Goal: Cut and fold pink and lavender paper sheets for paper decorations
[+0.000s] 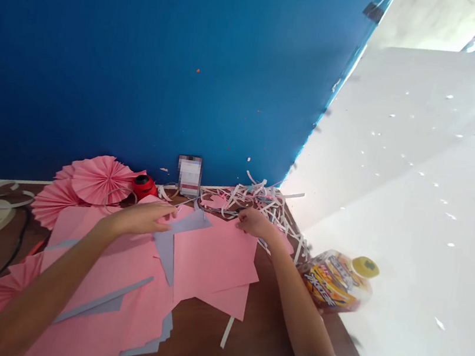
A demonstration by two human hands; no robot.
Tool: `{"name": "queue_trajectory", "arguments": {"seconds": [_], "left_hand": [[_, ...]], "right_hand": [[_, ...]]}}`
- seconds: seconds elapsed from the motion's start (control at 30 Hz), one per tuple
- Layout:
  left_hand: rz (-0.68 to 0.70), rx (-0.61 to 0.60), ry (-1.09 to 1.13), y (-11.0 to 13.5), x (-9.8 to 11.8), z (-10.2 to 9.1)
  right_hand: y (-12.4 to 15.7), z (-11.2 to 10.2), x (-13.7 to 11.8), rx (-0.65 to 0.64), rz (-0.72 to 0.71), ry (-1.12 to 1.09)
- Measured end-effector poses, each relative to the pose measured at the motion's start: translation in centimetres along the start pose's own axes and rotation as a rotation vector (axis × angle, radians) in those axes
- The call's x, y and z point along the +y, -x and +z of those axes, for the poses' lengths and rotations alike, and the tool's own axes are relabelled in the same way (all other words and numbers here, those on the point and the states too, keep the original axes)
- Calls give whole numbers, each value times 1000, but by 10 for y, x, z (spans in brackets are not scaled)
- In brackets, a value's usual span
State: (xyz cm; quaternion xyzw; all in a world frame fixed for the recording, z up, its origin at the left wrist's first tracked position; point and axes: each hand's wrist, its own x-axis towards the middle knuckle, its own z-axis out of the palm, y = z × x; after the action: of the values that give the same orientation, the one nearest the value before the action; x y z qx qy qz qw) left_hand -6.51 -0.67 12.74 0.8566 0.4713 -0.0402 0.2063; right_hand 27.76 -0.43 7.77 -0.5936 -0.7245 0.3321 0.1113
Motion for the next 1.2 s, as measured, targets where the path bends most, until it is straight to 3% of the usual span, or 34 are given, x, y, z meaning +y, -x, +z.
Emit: {"name": "queue_trajectory", "arguments": {"seconds": [0.07, 0.17, 0.33, 0.5, 0.7, 0.83, 0.9, 1.03, 1.2], "left_hand": [[102, -16, 26, -16, 18, 3], [129, -39, 12, -43, 29, 13], [306, 108, -41, -82, 30, 34], [384, 219, -29, -100, 28, 53], [405, 255, 5, -103, 23, 61], [362, 213, 37, -93, 20, 44], [287, 210, 47, -85, 14, 33], [138, 199, 81, -71, -11, 14], [128, 213, 24, -65, -26, 9]], "right_hand": [[-1, 0, 1, 9, -43, 15], [1, 0, -1, -25, -129, -17], [5, 2, -10, -118, -173, -45], [1, 7, -6, -134, -168, 13], [-1, 2, 9, -142, -114, 137], [0, -1, 17, -79, -58, 245], [-1, 3, 14, -27, -110, 244], [-8, 28, -7, 176, -294, 124], [-20, 76, -27, 269, -177, 13]]}}
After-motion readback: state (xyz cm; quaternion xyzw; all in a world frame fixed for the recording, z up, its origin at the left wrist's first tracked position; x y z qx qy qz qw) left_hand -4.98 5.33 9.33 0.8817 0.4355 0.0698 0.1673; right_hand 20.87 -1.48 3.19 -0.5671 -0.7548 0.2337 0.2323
